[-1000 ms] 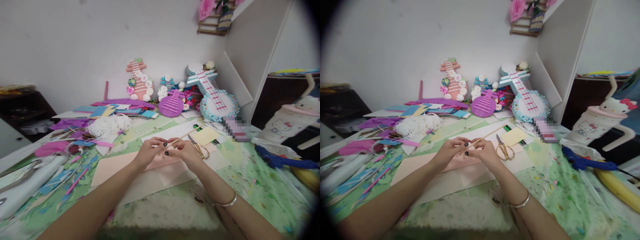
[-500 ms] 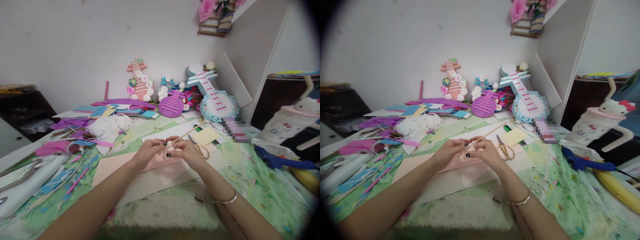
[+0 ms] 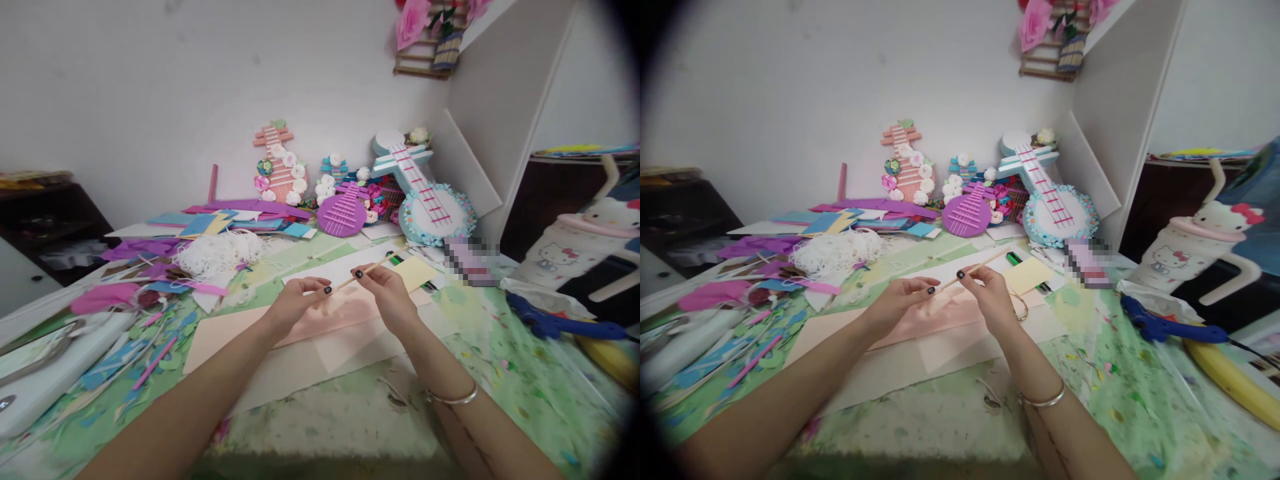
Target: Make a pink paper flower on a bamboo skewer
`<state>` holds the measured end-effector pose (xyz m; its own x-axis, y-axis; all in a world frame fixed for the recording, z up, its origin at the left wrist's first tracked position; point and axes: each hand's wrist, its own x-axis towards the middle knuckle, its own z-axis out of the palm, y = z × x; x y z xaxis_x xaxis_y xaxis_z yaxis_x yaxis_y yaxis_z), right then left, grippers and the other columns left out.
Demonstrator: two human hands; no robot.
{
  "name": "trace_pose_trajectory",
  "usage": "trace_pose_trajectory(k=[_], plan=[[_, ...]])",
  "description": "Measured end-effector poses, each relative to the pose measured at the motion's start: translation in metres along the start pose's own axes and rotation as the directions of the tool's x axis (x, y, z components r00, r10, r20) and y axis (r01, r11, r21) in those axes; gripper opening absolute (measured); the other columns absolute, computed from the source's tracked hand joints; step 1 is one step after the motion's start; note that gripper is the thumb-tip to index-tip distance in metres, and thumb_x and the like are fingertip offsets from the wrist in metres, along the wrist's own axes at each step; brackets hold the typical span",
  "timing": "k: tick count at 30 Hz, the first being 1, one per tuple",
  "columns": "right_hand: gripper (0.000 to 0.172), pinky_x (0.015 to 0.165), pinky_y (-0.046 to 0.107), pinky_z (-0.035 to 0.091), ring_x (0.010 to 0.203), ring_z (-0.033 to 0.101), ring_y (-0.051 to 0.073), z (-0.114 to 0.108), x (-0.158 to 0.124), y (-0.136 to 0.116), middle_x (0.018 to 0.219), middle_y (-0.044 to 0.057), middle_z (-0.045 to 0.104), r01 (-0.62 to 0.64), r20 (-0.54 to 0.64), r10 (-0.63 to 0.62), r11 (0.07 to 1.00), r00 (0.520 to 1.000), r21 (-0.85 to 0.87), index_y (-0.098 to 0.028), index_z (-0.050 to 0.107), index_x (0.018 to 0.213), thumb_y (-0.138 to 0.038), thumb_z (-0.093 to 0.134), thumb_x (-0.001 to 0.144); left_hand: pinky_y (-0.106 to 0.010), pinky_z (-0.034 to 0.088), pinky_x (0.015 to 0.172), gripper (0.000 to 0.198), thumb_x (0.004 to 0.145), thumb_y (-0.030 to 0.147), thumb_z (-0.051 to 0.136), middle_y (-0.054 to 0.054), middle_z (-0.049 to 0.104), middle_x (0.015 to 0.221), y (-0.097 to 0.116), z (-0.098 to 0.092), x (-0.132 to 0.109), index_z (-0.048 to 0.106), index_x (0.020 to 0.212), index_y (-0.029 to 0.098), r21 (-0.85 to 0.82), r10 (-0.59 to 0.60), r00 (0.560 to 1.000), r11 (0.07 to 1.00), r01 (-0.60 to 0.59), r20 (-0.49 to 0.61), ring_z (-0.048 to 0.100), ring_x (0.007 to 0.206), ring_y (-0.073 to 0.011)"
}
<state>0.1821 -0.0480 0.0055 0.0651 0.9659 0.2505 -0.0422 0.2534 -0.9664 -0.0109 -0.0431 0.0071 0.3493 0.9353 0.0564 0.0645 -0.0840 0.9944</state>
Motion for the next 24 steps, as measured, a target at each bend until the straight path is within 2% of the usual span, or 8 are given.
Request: trace_pose_trajectory(k=[5, 14, 19, 24], plan=[[0.025, 0.081, 0.034, 0.041, 0.088, 0.057, 0.02, 0.0018, -0.0006, -0.0031, 0.089, 0.005, 0.065, 0.038, -0.035, -0.038, 0.999, 0.999, 0.009, -0.018, 0.064, 0.067, -0.04, 0.073, 0.061, -0.038, 0.029, 0.098, 0.024, 0.067, 0.039, 0.069, -0.012, 0.059, 0.116, -0.0012, -0.0002, 0.0, 0.069, 0.067, 0.015, 0.012, -0.016, 1.0, 1.0, 0.016, -0.009, 0.051, 0.11, -0.0264], [0.022, 0.077, 0.033, 0.041, 0.088, 0.056, 0.02, 0.002, -0.0015, -0.0031, 0.091, 0.006, 0.065, 0.033, -0.035, -0.034, 0.999, 0.999, -0.018, -0.018, 0.064, 0.068, -0.037, 0.072, 0.061, -0.038, 0.032, 0.095, 0.023, 0.065, 0.037, 0.069, -0.012, 0.059, 0.114, 0.0028, 0.0014, -0.002, 0.066, 0.062, 0.014, 0.04, -0.017, 1.0, 0.999, 0.017, 0.006, 0.051, 0.109, -0.0268], [0.02, 0.077, 0.032, 0.042, 0.089, 0.057, 0.02, 0.0023, -0.0019, -0.0012, 0.09, 0.006, 0.065, 0.041, -0.049, -0.043, 0.999, 0.998, -0.035, -0.018, 0.062, 0.067, -0.036, 0.07, 0.064, -0.034, 0.039, 0.083, 0.024, 0.069, 0.039, 0.066, -0.012, 0.058, 0.116, 0.0023, 0.0016, -0.0016, 0.067, 0.066, 0.015, 0.103, 0.014, 0.999, 0.995, -0.017, 0.028, 0.052, 0.107, -0.0263], [0.021, 0.078, 0.032, 0.042, 0.09, 0.057, 0.02, 0.002, -0.0014, -0.0008, 0.09, 0.006, 0.065, 0.041, -0.045, -0.043, 0.998, 0.998, -0.054, -0.018, 0.062, 0.066, -0.036, 0.07, 0.063, -0.029, 0.043, 0.069, 0.026, 0.07, 0.042, 0.064, -0.011, 0.058, 0.115, -0.0001, 0.0006, 0.0009, 0.069, 0.071, 0.016, 0.236, 0.095, 0.993, 0.965, -0.11, 0.074, 0.057, 0.092, -0.0216]])
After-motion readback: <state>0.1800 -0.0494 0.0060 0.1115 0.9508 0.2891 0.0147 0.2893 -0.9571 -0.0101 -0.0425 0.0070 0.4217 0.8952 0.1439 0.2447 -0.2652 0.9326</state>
